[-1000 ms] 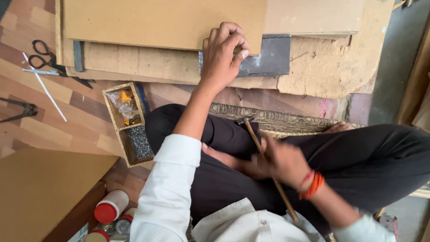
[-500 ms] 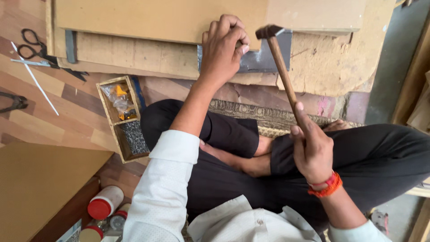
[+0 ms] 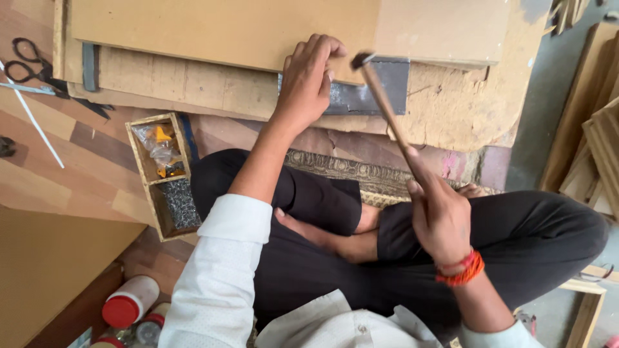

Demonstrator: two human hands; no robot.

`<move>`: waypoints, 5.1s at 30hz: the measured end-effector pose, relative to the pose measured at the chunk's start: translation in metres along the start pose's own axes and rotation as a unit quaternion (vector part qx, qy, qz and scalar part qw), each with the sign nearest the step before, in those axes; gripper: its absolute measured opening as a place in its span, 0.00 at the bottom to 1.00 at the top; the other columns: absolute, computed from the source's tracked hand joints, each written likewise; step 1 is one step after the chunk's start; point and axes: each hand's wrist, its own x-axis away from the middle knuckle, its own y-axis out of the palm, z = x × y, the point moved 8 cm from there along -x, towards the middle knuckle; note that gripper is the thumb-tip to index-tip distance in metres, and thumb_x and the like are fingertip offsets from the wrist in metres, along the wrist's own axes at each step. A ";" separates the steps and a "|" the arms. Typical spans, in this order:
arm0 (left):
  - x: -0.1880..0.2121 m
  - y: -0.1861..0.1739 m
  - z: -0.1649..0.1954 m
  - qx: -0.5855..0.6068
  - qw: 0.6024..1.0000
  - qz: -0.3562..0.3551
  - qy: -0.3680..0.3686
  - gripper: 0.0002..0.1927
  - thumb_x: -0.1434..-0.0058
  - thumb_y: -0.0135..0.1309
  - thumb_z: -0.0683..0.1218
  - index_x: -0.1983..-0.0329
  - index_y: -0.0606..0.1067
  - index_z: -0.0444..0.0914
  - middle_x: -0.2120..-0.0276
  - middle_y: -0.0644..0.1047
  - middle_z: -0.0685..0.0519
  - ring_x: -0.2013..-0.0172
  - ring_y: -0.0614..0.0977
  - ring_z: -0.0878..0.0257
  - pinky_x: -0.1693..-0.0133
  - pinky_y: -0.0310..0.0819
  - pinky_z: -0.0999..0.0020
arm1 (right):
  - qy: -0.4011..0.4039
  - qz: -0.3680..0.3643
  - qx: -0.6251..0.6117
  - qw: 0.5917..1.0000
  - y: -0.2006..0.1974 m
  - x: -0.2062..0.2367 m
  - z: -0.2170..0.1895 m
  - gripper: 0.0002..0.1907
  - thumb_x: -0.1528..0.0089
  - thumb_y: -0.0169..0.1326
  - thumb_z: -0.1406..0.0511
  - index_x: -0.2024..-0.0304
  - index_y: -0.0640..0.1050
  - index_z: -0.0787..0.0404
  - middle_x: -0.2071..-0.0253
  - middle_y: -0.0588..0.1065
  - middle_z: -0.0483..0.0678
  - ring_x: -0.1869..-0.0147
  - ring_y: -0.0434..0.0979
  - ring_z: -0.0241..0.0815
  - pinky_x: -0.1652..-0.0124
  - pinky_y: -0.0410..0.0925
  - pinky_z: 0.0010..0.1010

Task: The person assembles a wooden frame by attaching a rectangular board to a wooden frame using a hammer and nails. They repeatedly pick up nails, position the board, and hammer nails into the frame to secure it.

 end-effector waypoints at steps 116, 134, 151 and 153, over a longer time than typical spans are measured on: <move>0.057 -0.058 -0.033 0.027 0.985 0.139 -0.097 0.09 0.41 0.64 0.40 0.60 0.75 0.41 0.39 0.71 0.56 0.41 0.72 0.52 0.40 0.66 0.56 | -0.083 -0.045 0.052 0.994 0.036 -0.006 -0.046 0.24 0.29 0.51 0.67 0.30 0.69 0.52 0.54 0.78 0.57 0.61 0.80 0.57 0.65 0.71 0.43; 0.063 -0.055 -0.063 0.227 0.966 0.120 -0.040 0.11 0.29 0.48 0.43 0.46 0.72 0.36 0.36 0.74 0.49 0.34 0.75 0.52 0.32 0.66 0.59 | -0.111 -0.050 -0.004 0.993 0.033 -0.011 -0.059 0.22 0.30 0.50 0.71 0.33 0.72 0.63 0.56 0.80 0.59 0.64 0.80 0.53 0.68 0.71 0.39; 0.064 -0.050 -0.061 0.243 0.957 0.142 -0.075 0.21 0.32 0.45 0.31 0.37 0.68 0.37 0.36 0.74 0.52 0.38 0.75 0.60 0.41 0.69 0.67 | -0.021 -0.122 0.115 0.986 0.062 0.001 -0.034 0.28 0.32 0.51 0.68 0.29 0.68 0.48 0.64 0.80 0.57 0.69 0.79 0.60 0.69 0.70 0.45; 0.061 -0.053 -0.056 0.246 0.953 0.169 -0.049 0.20 0.32 0.45 0.30 0.38 0.68 0.37 0.36 0.75 0.52 0.35 0.75 0.61 0.35 0.67 0.67 | -0.005 -0.099 0.034 0.995 0.056 0.002 -0.031 0.28 0.31 0.51 0.68 0.29 0.68 0.48 0.61 0.80 0.58 0.67 0.80 0.60 0.68 0.71 0.44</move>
